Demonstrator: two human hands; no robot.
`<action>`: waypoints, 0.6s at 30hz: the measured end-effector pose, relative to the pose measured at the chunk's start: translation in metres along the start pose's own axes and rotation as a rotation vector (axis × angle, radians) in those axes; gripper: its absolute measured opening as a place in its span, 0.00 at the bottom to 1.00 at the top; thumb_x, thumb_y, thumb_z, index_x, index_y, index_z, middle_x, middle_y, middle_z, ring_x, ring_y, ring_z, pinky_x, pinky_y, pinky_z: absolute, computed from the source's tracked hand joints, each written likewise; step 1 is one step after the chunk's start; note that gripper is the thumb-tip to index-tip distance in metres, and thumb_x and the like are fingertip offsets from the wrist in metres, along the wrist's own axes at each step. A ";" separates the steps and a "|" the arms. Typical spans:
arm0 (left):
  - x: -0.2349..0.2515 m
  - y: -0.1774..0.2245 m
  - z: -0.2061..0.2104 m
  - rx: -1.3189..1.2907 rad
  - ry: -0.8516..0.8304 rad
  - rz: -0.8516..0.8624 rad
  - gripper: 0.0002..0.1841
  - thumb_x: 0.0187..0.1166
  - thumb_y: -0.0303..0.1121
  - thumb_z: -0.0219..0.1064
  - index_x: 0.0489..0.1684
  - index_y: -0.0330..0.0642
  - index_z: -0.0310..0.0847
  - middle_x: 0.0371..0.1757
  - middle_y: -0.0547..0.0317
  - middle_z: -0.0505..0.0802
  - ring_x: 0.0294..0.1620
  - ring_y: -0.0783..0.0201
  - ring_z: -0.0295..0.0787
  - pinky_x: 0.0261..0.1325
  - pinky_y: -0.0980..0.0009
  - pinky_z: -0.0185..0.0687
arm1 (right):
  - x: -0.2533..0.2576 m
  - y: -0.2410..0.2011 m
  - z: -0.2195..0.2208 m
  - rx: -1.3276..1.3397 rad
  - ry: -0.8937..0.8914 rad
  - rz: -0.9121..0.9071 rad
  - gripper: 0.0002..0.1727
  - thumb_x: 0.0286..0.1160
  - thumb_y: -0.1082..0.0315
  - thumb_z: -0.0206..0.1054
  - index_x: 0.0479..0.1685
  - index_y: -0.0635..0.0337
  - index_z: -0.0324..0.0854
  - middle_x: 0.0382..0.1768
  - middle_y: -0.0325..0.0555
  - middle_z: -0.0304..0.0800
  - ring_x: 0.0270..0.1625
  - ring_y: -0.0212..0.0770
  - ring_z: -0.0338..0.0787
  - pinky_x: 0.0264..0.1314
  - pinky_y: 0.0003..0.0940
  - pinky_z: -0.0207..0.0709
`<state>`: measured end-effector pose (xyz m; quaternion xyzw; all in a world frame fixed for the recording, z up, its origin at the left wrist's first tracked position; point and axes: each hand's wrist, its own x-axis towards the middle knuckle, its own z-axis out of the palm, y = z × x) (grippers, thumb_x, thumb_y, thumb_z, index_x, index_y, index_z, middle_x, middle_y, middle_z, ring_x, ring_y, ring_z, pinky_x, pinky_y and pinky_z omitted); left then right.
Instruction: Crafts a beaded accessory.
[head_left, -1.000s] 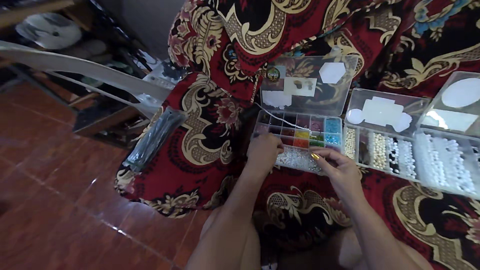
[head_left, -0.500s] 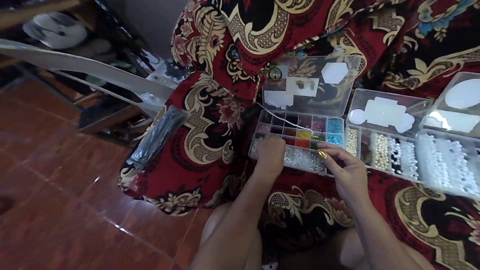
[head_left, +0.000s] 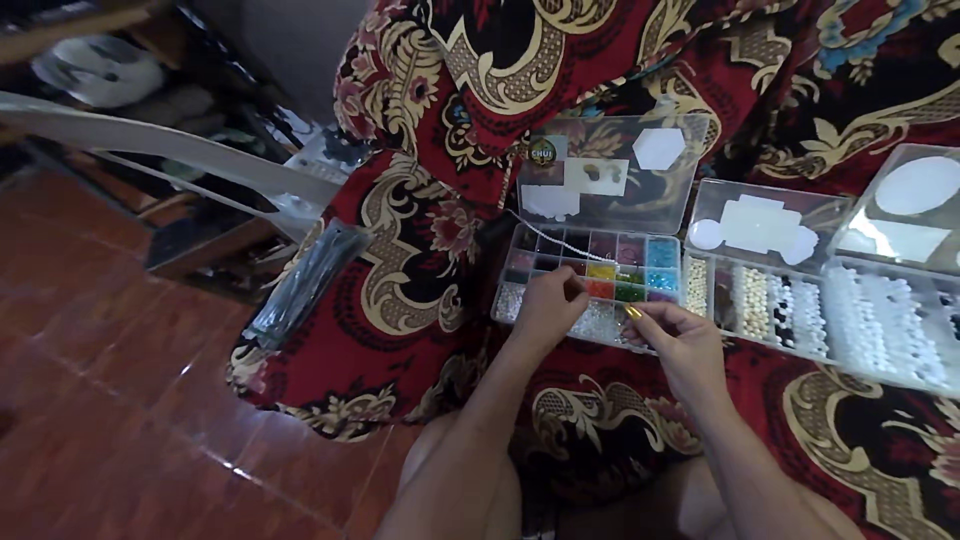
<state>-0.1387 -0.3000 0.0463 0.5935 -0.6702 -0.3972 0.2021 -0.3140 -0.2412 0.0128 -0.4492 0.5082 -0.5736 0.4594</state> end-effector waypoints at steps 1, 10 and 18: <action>0.000 -0.002 0.004 -0.225 -0.011 0.020 0.09 0.78 0.28 0.71 0.48 0.31 0.85 0.44 0.53 0.93 0.46 0.67 0.92 0.57 0.69 0.86 | 0.000 0.000 0.001 0.002 0.000 -0.008 0.06 0.71 0.78 0.69 0.40 0.66 0.91 0.26 0.37 0.94 0.26 0.27 0.93 0.34 0.20 0.90; 0.002 -0.005 0.021 -0.976 -0.304 -0.142 0.07 0.85 0.22 0.60 0.49 0.37 0.84 0.41 0.63 0.93 0.41 0.70 0.91 0.50 0.71 0.88 | -0.006 0.001 0.007 0.014 -0.014 -0.026 0.05 0.70 0.77 0.69 0.39 0.65 0.90 0.26 0.37 0.95 0.26 0.27 0.92 0.32 0.21 0.89; 0.000 -0.003 0.030 -1.151 -0.418 -0.307 0.10 0.93 0.29 0.47 0.51 0.43 0.75 0.37 0.65 0.90 0.36 0.70 0.89 0.47 0.72 0.88 | -0.006 0.001 0.007 0.015 0.010 -0.018 0.03 0.67 0.77 0.69 0.34 0.63 0.88 0.24 0.35 0.92 0.25 0.27 0.92 0.31 0.22 0.89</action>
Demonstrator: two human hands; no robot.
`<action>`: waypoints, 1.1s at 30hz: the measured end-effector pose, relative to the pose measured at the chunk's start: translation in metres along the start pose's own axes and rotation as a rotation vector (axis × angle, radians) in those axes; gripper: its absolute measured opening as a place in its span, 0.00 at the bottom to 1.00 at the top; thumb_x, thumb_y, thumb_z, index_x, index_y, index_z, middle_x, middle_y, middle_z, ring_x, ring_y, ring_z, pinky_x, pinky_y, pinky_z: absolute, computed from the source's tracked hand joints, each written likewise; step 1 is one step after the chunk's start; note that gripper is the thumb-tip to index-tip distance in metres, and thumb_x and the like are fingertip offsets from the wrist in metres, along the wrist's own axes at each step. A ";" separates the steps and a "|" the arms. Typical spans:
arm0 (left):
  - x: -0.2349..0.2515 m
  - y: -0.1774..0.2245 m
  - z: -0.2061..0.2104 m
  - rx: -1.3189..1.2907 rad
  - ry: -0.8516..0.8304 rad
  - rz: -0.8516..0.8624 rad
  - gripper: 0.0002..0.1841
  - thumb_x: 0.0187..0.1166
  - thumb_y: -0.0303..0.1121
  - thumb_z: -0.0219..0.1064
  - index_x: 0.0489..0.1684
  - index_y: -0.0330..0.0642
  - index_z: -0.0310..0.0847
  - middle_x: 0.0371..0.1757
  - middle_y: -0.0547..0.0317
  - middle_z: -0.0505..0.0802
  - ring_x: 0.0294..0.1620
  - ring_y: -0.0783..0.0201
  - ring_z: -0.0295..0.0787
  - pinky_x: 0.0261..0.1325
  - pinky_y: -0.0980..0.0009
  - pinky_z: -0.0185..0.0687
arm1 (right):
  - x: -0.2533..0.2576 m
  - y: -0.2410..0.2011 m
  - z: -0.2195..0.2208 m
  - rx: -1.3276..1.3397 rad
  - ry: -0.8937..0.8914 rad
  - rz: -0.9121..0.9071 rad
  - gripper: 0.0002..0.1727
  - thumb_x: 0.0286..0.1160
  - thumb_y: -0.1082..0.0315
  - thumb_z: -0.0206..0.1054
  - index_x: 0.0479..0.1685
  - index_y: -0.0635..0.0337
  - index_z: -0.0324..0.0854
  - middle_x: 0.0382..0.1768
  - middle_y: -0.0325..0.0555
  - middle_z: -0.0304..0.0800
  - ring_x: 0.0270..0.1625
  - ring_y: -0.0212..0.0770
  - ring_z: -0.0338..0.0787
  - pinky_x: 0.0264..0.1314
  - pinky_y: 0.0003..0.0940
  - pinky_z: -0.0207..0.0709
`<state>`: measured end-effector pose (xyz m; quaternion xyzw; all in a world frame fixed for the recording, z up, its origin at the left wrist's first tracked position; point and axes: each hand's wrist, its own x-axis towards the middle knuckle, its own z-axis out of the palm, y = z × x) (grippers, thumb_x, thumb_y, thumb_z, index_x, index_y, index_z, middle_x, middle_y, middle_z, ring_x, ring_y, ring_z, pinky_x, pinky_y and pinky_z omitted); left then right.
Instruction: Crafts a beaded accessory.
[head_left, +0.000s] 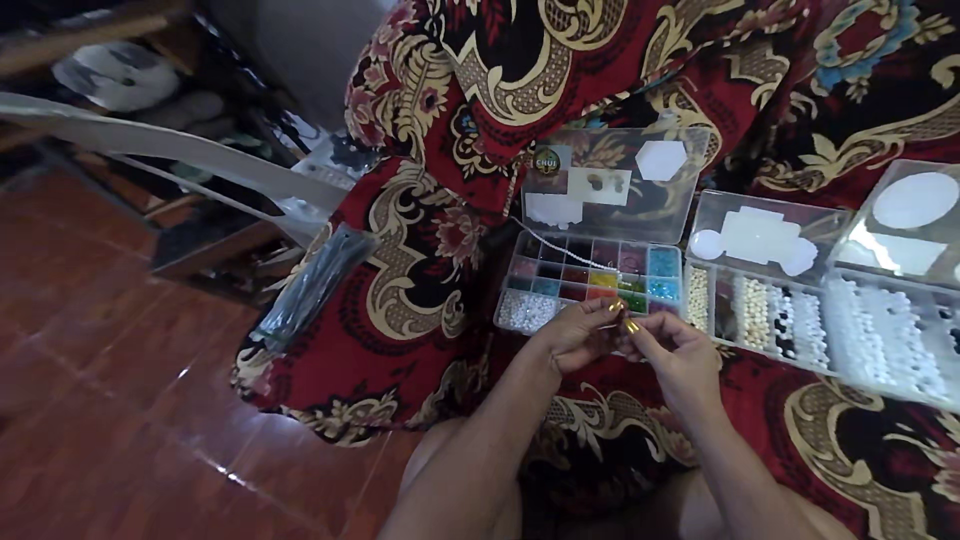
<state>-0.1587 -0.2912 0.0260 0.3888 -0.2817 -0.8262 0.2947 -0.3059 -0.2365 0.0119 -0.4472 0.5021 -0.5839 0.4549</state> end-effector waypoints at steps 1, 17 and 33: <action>0.001 -0.002 0.000 -0.016 -0.014 -0.008 0.10 0.94 0.30 0.46 0.50 0.43 0.76 0.37 0.65 0.90 0.36 0.70 0.90 0.46 0.72 0.88 | 0.000 0.000 0.000 -0.002 0.002 0.005 0.03 0.67 0.77 0.70 0.33 0.62 0.88 0.24 0.35 0.92 0.25 0.27 0.92 0.31 0.22 0.89; 0.001 -0.004 0.001 -0.010 -0.044 -0.017 0.13 0.94 0.31 0.46 0.44 0.45 0.78 0.34 0.65 0.91 0.33 0.72 0.90 0.43 0.74 0.88 | -0.001 -0.002 -0.002 -0.032 -0.015 0.006 0.03 0.66 0.74 0.70 0.30 0.60 0.88 0.23 0.35 0.92 0.24 0.27 0.91 0.30 0.21 0.88; 0.003 -0.007 -0.003 -0.032 -0.079 -0.016 0.14 0.95 0.31 0.45 0.44 0.45 0.78 0.34 0.65 0.92 0.34 0.71 0.91 0.44 0.73 0.89 | 0.000 0.001 -0.003 -0.035 -0.028 0.003 0.04 0.67 0.73 0.68 0.29 0.59 0.87 0.22 0.33 0.91 0.24 0.27 0.91 0.30 0.22 0.88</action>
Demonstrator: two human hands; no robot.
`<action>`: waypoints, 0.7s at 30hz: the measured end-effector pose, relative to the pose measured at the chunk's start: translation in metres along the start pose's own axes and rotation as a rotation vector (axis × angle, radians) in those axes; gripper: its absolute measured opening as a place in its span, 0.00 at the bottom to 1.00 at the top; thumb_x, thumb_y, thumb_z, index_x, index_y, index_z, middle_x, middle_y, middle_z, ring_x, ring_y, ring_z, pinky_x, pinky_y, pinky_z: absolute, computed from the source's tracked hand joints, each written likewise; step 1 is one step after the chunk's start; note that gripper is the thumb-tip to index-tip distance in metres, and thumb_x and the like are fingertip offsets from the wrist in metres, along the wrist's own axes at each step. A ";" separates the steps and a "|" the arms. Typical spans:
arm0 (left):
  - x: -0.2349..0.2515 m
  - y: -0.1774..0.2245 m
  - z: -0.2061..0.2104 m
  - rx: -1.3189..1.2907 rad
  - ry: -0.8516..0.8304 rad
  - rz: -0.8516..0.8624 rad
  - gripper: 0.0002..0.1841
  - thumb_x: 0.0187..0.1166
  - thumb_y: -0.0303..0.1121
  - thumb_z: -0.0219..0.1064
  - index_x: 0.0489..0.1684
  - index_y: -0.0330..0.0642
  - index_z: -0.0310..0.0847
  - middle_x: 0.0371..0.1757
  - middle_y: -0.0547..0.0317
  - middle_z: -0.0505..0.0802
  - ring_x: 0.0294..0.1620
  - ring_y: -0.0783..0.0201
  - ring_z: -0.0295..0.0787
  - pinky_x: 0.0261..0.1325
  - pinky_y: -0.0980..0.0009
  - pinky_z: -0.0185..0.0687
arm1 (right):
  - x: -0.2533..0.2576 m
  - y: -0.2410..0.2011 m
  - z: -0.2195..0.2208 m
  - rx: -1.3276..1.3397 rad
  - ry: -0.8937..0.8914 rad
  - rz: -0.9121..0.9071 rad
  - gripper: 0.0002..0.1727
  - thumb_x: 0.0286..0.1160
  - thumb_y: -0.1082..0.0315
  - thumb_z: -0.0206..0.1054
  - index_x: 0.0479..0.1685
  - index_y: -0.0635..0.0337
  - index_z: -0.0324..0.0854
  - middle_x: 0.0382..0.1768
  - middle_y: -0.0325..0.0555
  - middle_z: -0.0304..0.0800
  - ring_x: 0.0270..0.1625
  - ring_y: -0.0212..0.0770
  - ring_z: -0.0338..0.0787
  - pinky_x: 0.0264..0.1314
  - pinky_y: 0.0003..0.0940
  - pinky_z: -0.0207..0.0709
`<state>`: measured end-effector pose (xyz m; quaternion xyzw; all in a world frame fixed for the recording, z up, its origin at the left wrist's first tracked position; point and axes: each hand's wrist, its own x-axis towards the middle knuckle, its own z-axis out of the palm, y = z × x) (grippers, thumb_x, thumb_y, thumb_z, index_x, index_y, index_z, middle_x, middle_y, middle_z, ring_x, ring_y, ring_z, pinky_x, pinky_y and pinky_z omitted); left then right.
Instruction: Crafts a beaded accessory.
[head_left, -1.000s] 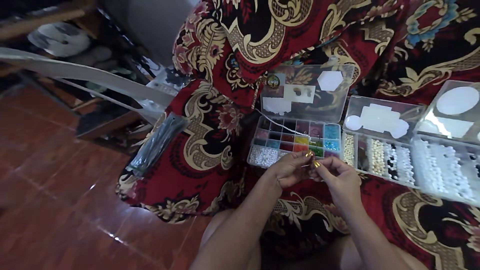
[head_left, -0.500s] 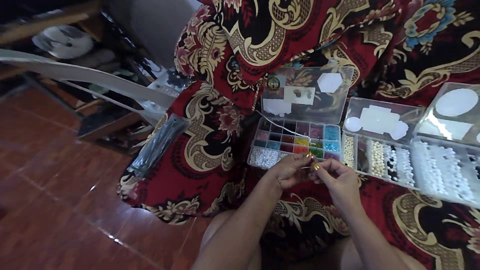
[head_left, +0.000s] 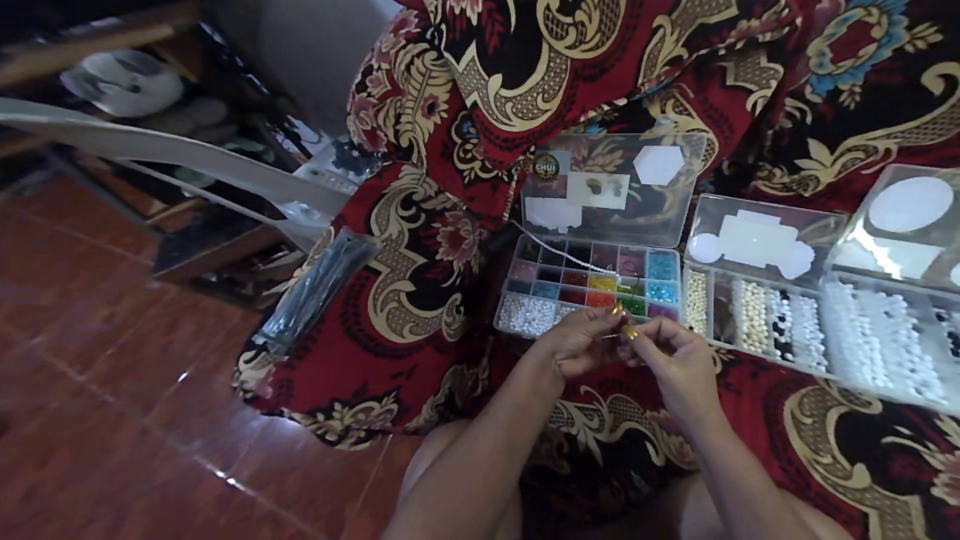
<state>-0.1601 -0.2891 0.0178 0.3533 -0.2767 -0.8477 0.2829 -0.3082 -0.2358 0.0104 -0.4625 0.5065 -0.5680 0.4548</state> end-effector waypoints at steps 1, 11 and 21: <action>0.000 0.000 0.000 -0.004 -0.002 -0.003 0.15 0.95 0.31 0.44 0.44 0.45 0.78 0.34 0.65 0.92 0.33 0.71 0.91 0.44 0.73 0.89 | 0.000 0.000 0.000 0.000 0.000 0.000 0.04 0.67 0.73 0.68 0.29 0.58 0.87 0.22 0.33 0.91 0.24 0.27 0.91 0.30 0.22 0.88; 0.000 0.000 -0.001 -0.026 -0.016 -0.013 0.15 0.94 0.31 0.44 0.43 0.45 0.78 0.35 0.64 0.93 0.35 0.70 0.92 0.45 0.73 0.89 | 0.000 0.000 0.000 0.010 0.001 -0.001 0.04 0.66 0.73 0.68 0.29 0.58 0.87 0.22 0.33 0.91 0.24 0.27 0.90 0.30 0.22 0.88; 0.000 0.010 -0.009 0.206 -0.100 0.032 0.14 0.92 0.28 0.47 0.42 0.47 0.80 0.35 0.69 0.93 0.35 0.73 0.91 0.46 0.73 0.89 | -0.001 -0.003 -0.003 0.079 -0.063 0.026 0.05 0.69 0.73 0.67 0.28 0.57 0.87 0.25 0.35 0.92 0.26 0.28 0.92 0.33 0.23 0.89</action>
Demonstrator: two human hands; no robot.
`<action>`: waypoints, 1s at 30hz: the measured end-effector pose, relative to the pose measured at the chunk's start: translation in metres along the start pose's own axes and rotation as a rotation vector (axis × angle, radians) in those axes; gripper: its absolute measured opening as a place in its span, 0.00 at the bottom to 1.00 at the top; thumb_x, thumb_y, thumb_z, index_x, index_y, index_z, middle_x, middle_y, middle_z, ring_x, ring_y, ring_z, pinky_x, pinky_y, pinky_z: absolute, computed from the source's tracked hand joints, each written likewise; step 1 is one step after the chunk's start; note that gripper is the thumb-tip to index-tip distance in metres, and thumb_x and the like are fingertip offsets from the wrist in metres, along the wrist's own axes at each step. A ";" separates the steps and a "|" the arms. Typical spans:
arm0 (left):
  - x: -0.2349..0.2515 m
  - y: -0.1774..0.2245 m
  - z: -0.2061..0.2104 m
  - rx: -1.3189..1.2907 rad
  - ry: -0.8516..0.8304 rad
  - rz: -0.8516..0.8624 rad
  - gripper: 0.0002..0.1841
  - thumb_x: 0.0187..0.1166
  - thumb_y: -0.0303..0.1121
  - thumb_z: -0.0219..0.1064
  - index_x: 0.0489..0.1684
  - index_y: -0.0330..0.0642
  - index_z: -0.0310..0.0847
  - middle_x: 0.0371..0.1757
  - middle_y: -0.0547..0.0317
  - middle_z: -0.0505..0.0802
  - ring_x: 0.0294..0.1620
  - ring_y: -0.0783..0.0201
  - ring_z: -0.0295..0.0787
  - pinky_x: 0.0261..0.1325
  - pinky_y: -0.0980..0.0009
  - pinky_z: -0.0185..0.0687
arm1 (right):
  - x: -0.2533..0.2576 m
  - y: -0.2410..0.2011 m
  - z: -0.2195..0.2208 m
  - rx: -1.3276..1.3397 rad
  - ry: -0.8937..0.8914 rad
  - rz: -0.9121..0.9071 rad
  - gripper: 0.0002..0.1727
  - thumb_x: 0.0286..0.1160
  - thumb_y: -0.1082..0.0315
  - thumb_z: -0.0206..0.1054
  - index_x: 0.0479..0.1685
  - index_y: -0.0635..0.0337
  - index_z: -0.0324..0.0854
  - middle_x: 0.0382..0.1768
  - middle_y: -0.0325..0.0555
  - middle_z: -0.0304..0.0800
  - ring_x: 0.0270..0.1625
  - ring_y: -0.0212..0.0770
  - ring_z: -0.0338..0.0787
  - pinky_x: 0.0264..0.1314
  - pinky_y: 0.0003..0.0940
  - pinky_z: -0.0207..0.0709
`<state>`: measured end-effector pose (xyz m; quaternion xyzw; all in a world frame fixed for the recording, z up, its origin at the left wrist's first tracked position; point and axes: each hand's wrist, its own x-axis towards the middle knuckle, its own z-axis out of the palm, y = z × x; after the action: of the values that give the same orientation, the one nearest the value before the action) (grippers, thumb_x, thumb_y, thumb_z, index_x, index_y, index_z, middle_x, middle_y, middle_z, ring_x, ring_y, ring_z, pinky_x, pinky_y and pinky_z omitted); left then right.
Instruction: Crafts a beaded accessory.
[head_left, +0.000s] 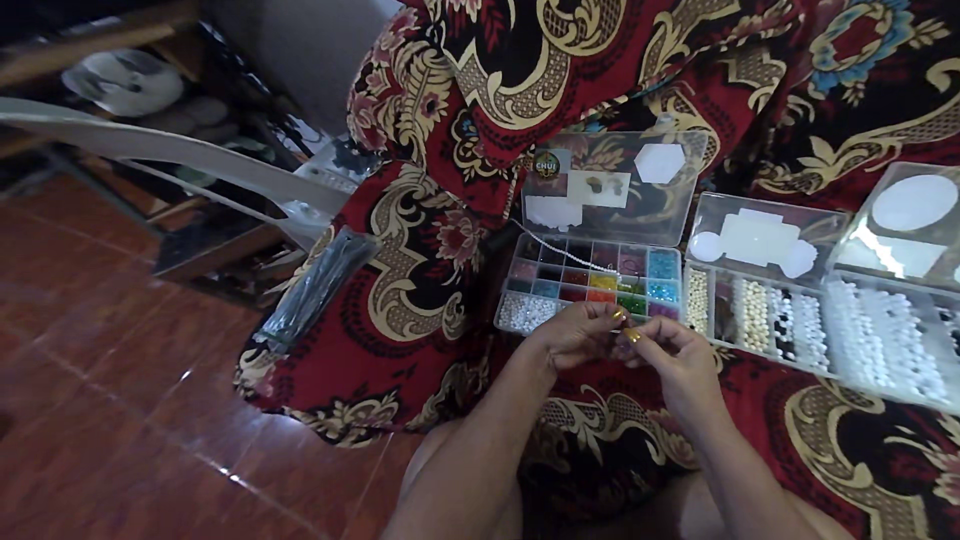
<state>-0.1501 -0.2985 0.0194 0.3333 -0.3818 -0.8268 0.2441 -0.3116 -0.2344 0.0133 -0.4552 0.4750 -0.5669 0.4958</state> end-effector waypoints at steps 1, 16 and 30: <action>0.000 0.000 -0.002 0.007 -0.022 0.006 0.14 0.91 0.28 0.47 0.41 0.47 0.81 0.35 0.69 0.93 0.35 0.73 0.91 0.46 0.73 0.89 | 0.000 0.001 -0.001 0.025 -0.013 0.004 0.05 0.69 0.73 0.67 0.28 0.57 0.87 0.25 0.36 0.93 0.26 0.29 0.92 0.33 0.24 0.89; 0.002 0.001 -0.005 0.034 -0.053 0.052 0.15 0.89 0.25 0.48 0.38 0.49 0.81 0.36 0.70 0.94 0.34 0.74 0.91 0.44 0.74 0.89 | 0.001 0.001 -0.003 0.079 -0.052 0.017 0.07 0.68 0.72 0.67 0.26 0.54 0.88 0.23 0.34 0.92 0.26 0.28 0.91 0.34 0.23 0.88; 0.001 0.003 -0.003 0.043 -0.017 0.042 0.14 0.88 0.24 0.50 0.37 0.48 0.82 0.35 0.70 0.93 0.33 0.74 0.91 0.44 0.74 0.89 | 0.001 0.001 -0.002 0.077 -0.040 0.026 0.07 0.68 0.72 0.67 0.26 0.54 0.88 0.23 0.34 0.92 0.26 0.28 0.91 0.34 0.23 0.88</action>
<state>-0.1475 -0.3025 0.0202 0.3234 -0.4083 -0.8160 0.2509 -0.3139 -0.2357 0.0123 -0.4407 0.4488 -0.5692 0.5295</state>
